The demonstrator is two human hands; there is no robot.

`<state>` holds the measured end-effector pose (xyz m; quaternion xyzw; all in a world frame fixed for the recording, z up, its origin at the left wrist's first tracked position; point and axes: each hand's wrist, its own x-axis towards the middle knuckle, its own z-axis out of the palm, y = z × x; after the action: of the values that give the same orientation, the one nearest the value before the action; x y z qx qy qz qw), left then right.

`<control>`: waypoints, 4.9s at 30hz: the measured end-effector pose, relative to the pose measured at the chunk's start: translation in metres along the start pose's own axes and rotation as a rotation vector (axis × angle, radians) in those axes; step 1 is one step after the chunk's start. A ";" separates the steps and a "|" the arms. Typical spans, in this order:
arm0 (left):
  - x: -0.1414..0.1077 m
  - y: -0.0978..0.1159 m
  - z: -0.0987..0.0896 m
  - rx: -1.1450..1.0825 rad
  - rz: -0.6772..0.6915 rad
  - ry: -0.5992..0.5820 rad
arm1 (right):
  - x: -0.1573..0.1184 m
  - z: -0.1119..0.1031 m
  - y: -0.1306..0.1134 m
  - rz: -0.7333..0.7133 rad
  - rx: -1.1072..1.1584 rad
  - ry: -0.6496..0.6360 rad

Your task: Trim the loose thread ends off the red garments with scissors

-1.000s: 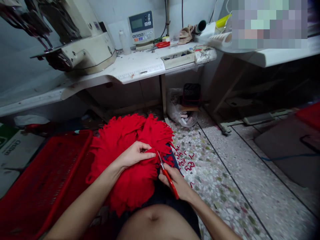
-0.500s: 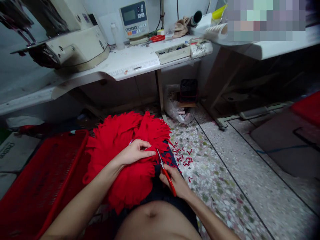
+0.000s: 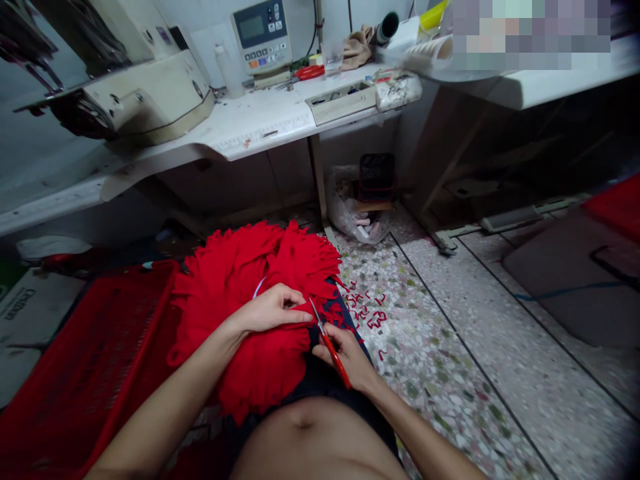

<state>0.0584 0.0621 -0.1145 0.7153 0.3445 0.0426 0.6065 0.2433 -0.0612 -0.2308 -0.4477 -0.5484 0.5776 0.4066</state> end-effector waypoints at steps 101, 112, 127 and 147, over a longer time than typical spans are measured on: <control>0.009 0.004 0.000 -0.212 -0.120 0.301 | 0.009 -0.023 -0.020 -0.025 -0.234 0.009; 0.009 0.008 0.000 -0.258 -0.142 0.260 | 0.015 -0.022 -0.015 -0.044 -0.288 0.063; 0.013 0.003 0.003 -0.202 -0.153 0.116 | -0.002 -0.015 0.001 -0.010 -0.190 0.007; -0.034 0.014 -0.025 0.167 0.014 -0.387 | -0.025 -0.015 0.037 0.100 -0.030 0.208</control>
<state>0.0261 0.0643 -0.0834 0.7604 0.2190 -0.1199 0.5996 0.2658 -0.0840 -0.2662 -0.5380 -0.4887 0.5393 0.4252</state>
